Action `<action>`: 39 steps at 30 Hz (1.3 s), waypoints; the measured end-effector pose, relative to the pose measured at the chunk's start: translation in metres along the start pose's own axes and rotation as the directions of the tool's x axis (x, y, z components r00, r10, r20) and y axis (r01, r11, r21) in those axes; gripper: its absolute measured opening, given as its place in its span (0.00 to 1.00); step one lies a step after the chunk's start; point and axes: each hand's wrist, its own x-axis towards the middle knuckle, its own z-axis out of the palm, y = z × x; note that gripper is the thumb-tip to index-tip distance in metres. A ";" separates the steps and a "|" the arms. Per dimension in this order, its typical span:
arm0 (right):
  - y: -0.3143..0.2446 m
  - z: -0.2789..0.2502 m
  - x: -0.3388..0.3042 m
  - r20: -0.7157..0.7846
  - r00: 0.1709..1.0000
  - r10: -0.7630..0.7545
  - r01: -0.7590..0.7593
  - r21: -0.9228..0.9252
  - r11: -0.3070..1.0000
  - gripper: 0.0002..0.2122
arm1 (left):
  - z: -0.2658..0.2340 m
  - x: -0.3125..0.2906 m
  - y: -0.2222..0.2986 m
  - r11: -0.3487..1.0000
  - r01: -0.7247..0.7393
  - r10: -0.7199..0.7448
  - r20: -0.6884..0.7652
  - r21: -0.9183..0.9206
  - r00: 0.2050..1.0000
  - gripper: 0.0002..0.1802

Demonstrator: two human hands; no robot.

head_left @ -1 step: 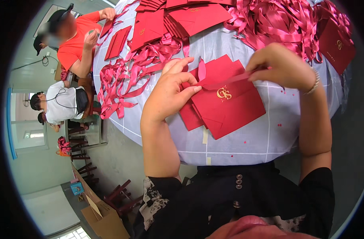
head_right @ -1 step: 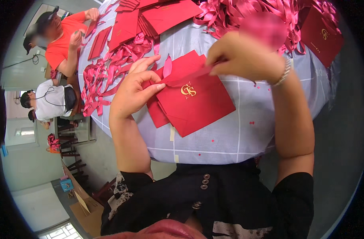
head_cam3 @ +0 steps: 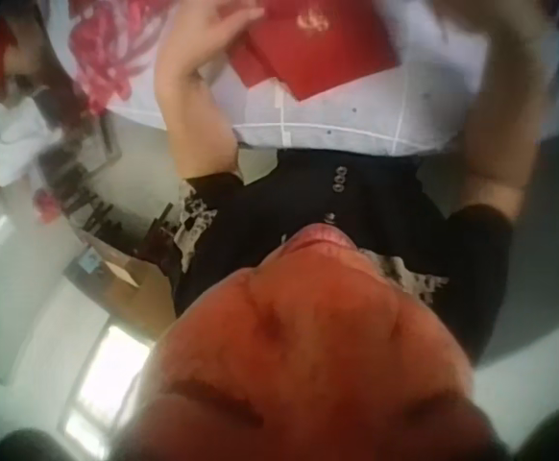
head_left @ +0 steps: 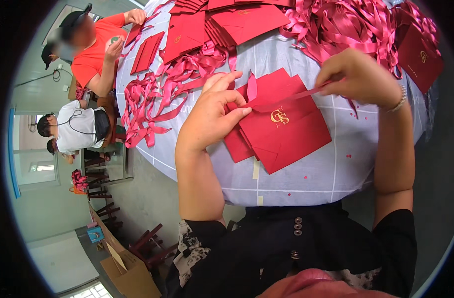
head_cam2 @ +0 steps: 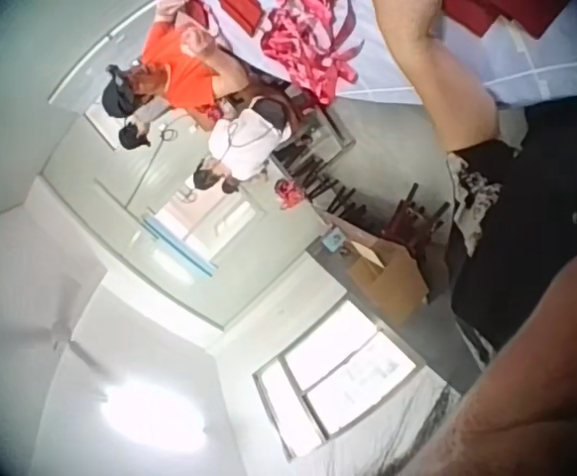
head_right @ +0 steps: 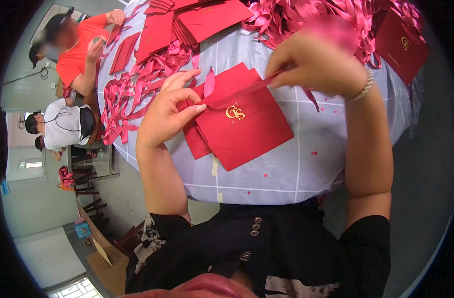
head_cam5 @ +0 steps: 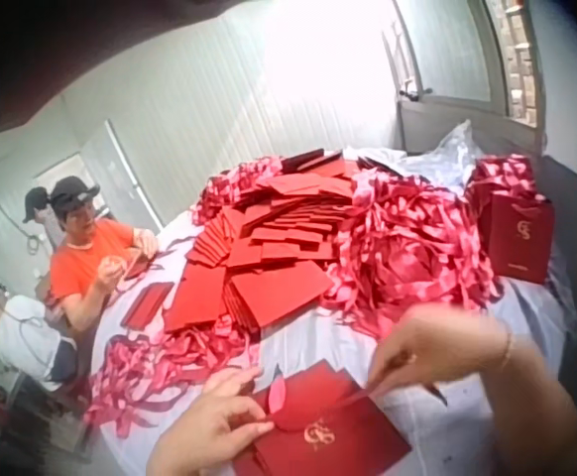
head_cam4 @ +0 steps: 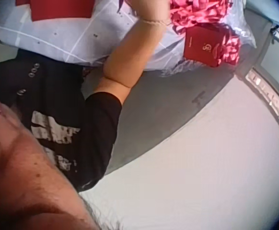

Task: The person assembles gift bags by threading ribbon handles through slits in paper bags, folding the bag flaps, and stacking the completed bags on the table by hand.

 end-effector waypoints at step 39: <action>-0.018 0.063 0.007 0.102 0.994 -0.026 -0.039 0.583 0.811 0.10 | 0.040 0.038 0.038 0.877 0.312 -0.271 0.158 -0.366 0.949 0.12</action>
